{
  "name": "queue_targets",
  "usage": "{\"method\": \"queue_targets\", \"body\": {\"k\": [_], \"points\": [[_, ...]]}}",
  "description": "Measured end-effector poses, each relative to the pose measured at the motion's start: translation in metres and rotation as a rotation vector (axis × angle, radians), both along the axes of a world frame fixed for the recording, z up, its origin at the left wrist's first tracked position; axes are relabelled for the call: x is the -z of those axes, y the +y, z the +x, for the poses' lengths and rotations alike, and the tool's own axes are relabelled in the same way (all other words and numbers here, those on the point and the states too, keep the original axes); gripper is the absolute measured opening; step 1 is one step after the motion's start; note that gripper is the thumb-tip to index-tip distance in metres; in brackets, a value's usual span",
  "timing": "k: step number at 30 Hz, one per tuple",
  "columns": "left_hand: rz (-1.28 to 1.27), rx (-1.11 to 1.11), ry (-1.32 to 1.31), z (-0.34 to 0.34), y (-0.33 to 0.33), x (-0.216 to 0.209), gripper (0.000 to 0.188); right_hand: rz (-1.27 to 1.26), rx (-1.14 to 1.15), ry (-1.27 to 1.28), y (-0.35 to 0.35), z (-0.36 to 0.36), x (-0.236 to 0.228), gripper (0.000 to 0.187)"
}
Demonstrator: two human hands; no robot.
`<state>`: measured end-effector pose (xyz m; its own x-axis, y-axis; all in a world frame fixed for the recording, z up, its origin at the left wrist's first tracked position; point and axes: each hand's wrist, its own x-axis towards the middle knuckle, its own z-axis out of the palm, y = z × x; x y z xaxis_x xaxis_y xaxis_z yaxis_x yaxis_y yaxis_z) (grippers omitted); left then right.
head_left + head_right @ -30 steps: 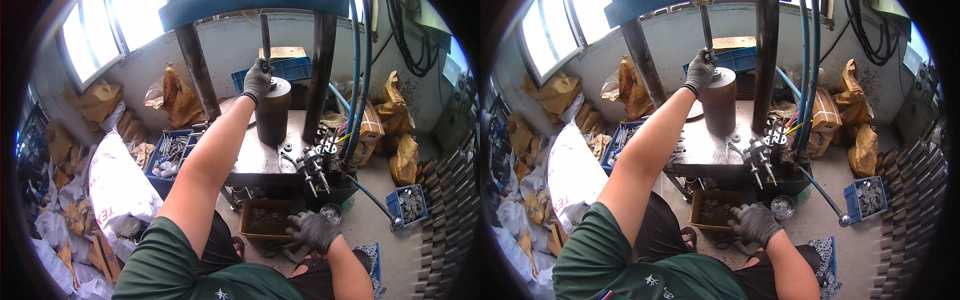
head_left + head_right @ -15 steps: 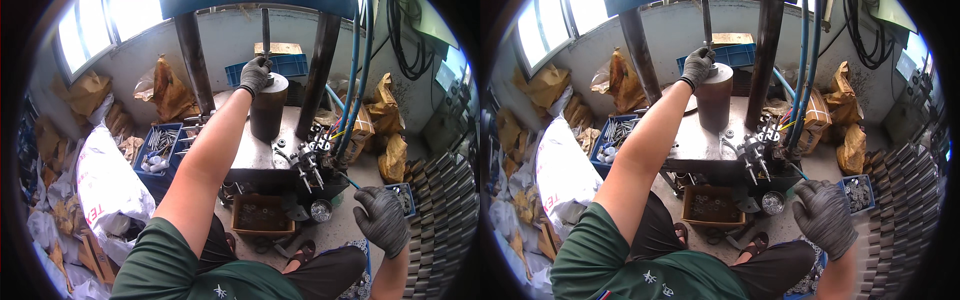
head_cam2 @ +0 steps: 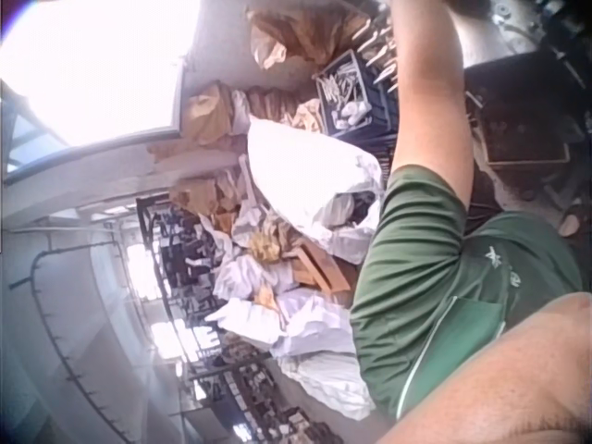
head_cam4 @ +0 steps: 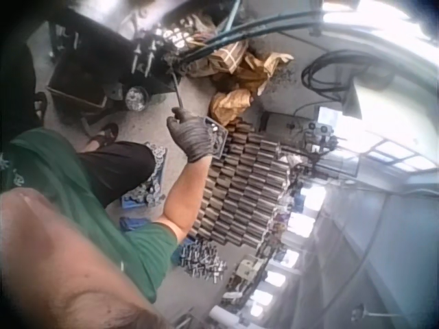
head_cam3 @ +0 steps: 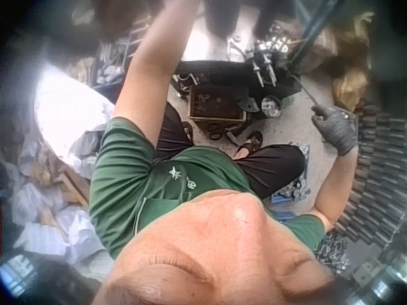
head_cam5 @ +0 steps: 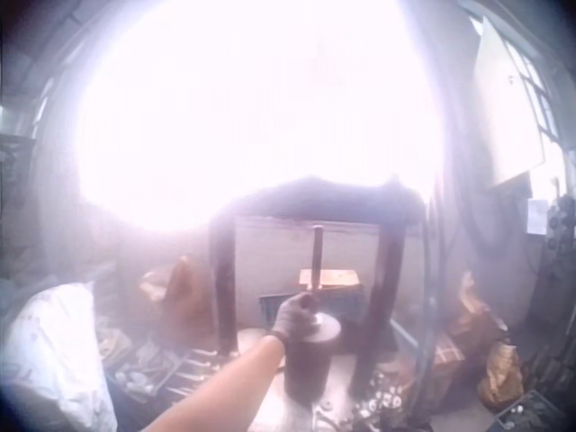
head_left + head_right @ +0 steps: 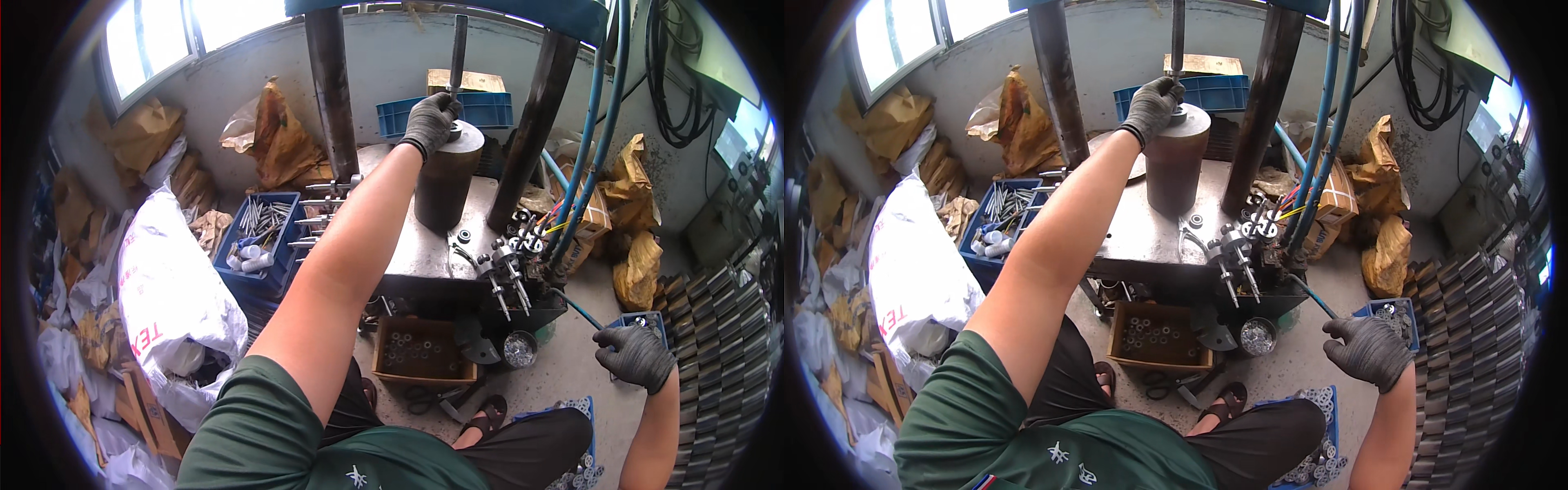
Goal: Using a hydraulic or pneumatic press to assemble or shape small metal mechanical components in a manufacturing setting.
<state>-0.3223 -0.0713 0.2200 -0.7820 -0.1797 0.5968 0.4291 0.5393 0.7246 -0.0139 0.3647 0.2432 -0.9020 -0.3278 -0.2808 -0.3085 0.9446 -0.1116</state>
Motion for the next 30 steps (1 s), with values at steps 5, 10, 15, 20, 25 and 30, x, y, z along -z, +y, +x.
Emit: {"method": "queue_targets", "body": {"k": [5,10,15,20,25,30], "points": [[0.022,-0.024,-0.052,0.012,0.006,-0.005,0.027,-0.134,0.005,-0.036,0.016,0.001,0.01,0.036],[0.006,-0.04,-0.053,0.02,0.008,-0.01,0.028,-0.186,0.053,-0.079,0.014,0.022,0.033,0.031],[0.048,-0.022,-0.064,0.029,0.008,-0.015,0.027,-0.133,0.019,0.02,0.009,0.058,0.075,0.02],[-0.001,-0.06,-0.035,0.024,0.012,-0.011,0.028,-0.156,0.137,0.181,0.001,0.08,0.097,0.018],[-0.002,-0.066,-0.025,0.015,0.001,-0.006,0.029,-0.098,0.122,0.204,-0.012,0.076,0.088,0.027],[0.054,-0.032,-0.071,0.022,0.008,-0.009,0.029,-0.076,0.152,0.156,-0.012,0.072,0.08,0.033]]}}
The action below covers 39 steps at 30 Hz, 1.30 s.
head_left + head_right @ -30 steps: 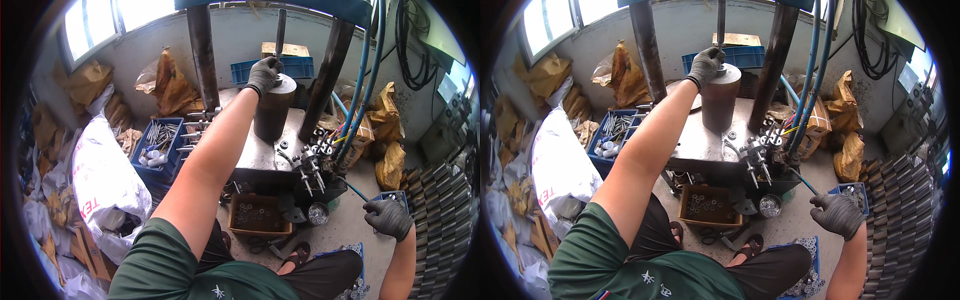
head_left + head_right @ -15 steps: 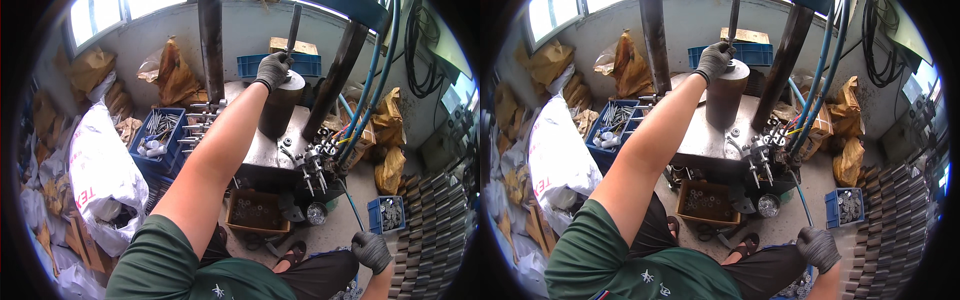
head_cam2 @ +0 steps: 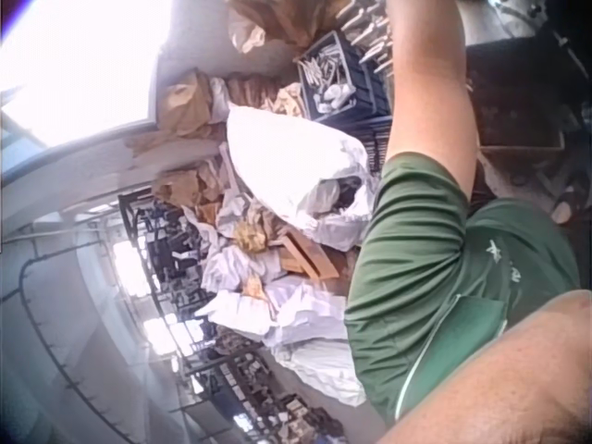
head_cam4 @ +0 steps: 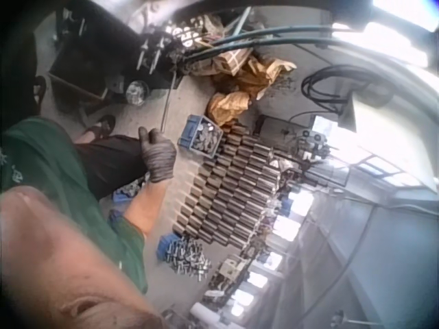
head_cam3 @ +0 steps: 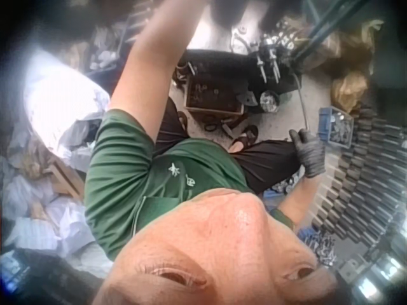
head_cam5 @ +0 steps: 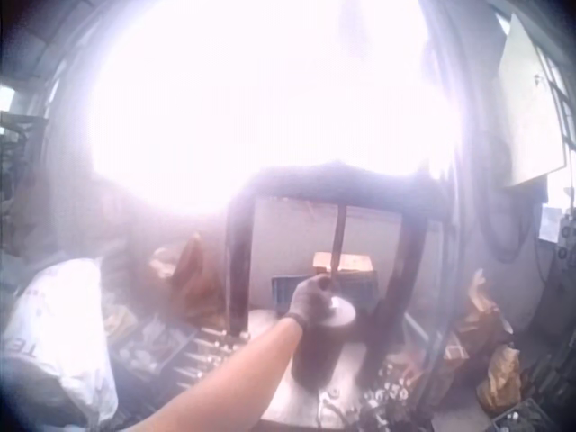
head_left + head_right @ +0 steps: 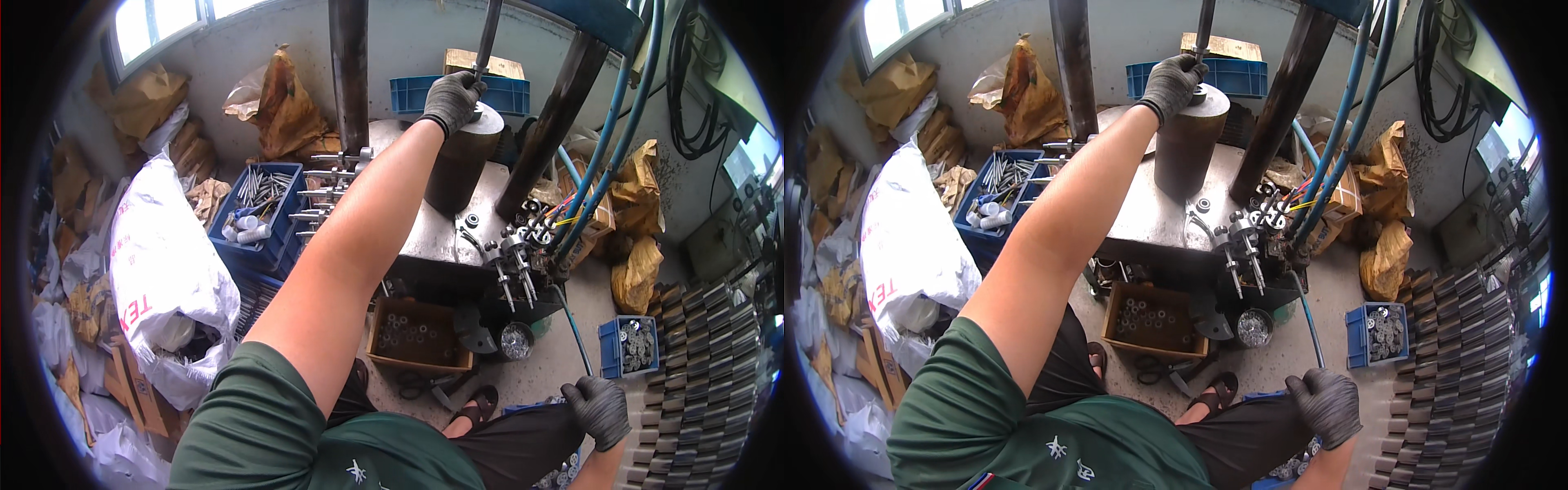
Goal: Using a hydraulic or pneumatic press to assemble or shape small metal mechanical components in a manufacturing setting.
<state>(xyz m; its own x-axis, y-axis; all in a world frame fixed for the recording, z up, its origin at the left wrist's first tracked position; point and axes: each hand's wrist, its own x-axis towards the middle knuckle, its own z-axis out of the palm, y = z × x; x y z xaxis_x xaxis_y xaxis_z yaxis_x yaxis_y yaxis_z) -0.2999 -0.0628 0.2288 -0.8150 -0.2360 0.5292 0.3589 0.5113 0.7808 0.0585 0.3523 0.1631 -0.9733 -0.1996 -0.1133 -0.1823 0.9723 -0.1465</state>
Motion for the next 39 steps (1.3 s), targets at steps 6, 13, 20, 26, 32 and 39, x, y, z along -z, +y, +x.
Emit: {"method": "queue_targets", "body": {"k": [6,13,20,26,32,39], "points": [[-0.056,-0.006,0.032,-0.005,-0.003,0.002,0.03,-0.12,-0.023,0.056,0.006,-0.005,-0.004,0.019],[-0.056,0.016,0.033,-0.005,-0.004,0.004,0.029,-0.284,-0.041,0.205,0.008,-0.021,-0.02,0.025],[-0.005,0.032,0.053,-0.005,-0.001,0.005,0.026,-0.195,-0.065,0.065,0.021,-0.012,-0.005,0.017],[-0.065,-0.002,0.125,-0.011,-0.004,0.007,0.025,-0.14,-0.053,0.074,0.009,-0.019,-0.015,0.013],[0.0,0.036,0.07,-0.023,-0.018,0.014,0.032,-0.284,-0.238,1.067,-0.003,-0.13,-0.069,0.015],[0.272,0.289,-0.001,-0.026,-0.008,0.015,0.027,-0.421,-0.01,0.946,0.029,-0.22,-0.102,0.033]]}}
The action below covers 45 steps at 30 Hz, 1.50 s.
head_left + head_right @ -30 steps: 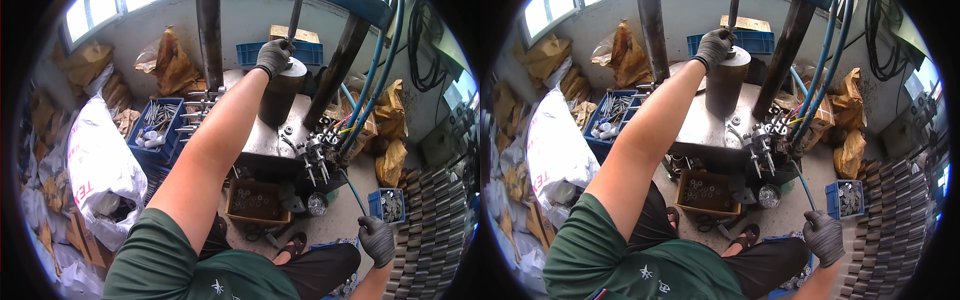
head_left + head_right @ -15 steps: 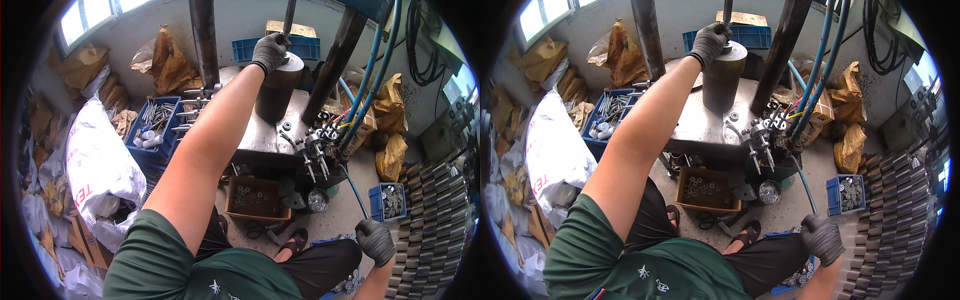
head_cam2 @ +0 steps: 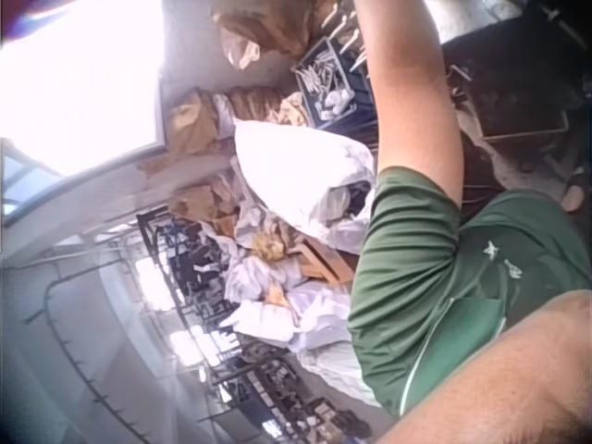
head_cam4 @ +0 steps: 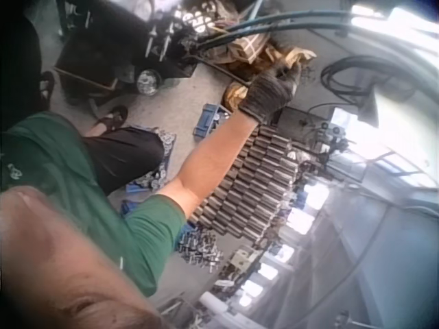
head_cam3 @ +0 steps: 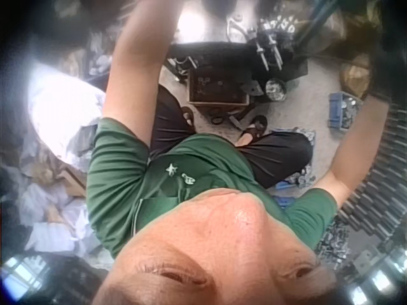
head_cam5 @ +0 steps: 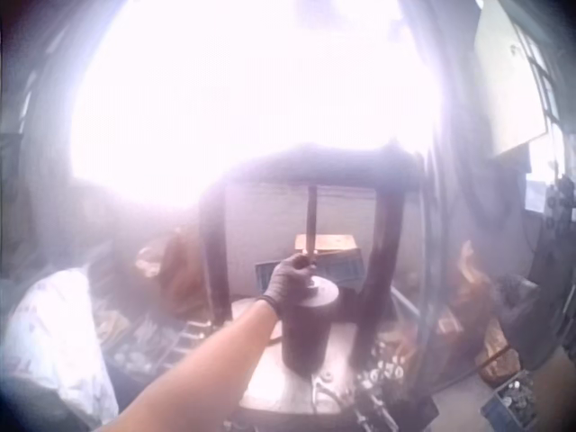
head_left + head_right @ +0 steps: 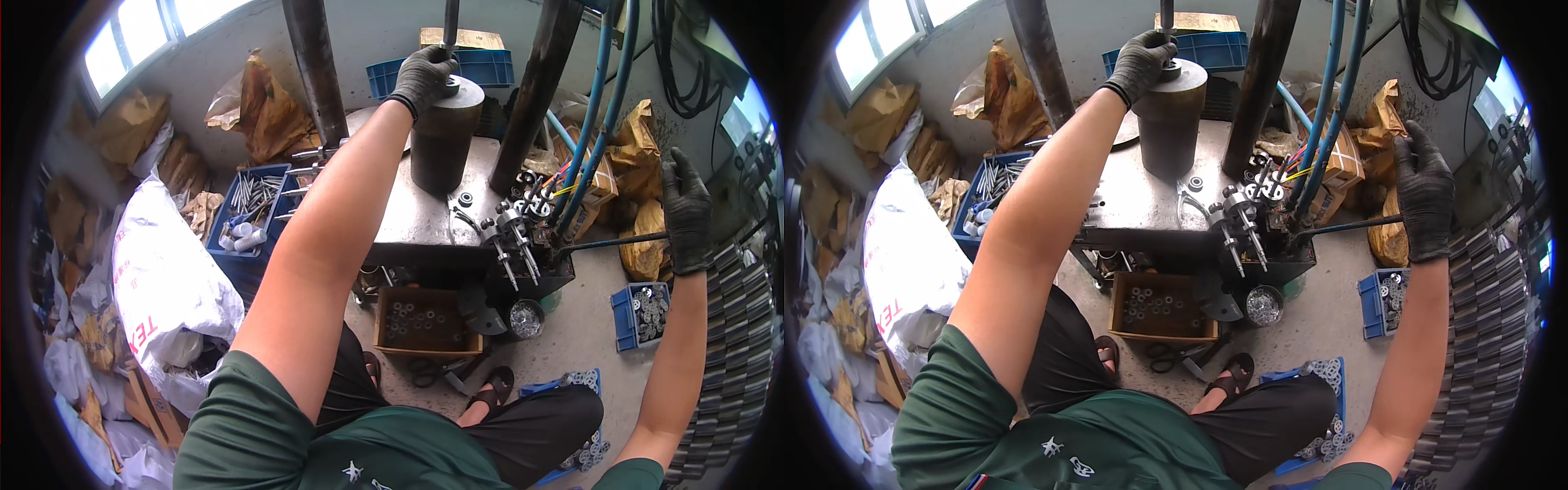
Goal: Using a hydraulic or pneumatic press to assemble or shape small metal mechanical components in a manufacturing setting.
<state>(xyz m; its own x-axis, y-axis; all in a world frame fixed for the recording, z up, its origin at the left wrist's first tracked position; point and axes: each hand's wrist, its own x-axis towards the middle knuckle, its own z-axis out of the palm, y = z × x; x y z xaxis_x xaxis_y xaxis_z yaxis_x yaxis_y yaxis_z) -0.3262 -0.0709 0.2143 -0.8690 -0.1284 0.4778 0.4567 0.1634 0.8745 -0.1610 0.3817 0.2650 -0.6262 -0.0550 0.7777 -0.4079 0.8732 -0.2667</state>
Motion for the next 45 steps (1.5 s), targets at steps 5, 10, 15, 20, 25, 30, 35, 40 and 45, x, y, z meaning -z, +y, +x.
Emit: {"method": "queue_targets", "body": {"k": [5,10,15,20,25,30,35,40,45], "points": [[-0.104,-0.13,0.09,-0.011,-0.009,0.008,0.024,0.062,0.024,-0.172,-0.006,0.049,0.018,0.035],[-0.184,-0.181,0.096,-0.008,-0.012,0.007,0.026,0.293,-0.154,-0.756,-0.003,0.166,0.072,0.032],[-0.279,-0.212,0.142,-0.011,-0.006,0.005,0.027,0.414,-0.127,-1.063,-0.023,0.22,0.105,0.021],[-0.267,-0.198,0.131,-0.008,-0.009,0.005,0.024,0.402,-0.105,-1.032,-0.021,0.217,0.102,0.019],[-0.193,-0.141,0.123,-0.015,-0.016,0.008,0.023,0.199,-0.147,-0.925,-0.017,0.203,0.089,0.026],[-0.089,-0.077,0.046,-0.001,-0.004,0.0,0.03,0.236,-0.153,-0.884,-0.015,0.204,0.089,0.028],[0.086,0.016,0.065,0.0,-0.007,0.001,0.044,0.466,-0.149,-1.025,-0.014,0.212,0.103,0.027],[0.033,0.024,0.055,0.002,-0.005,-0.001,0.036,0.448,-0.114,-0.983,-0.014,0.214,0.106,0.026],[0.005,0.017,0.055,-0.002,-0.009,-0.001,0.031,0.487,-0.137,-1.016,-0.015,0.212,0.102,0.028]]}}
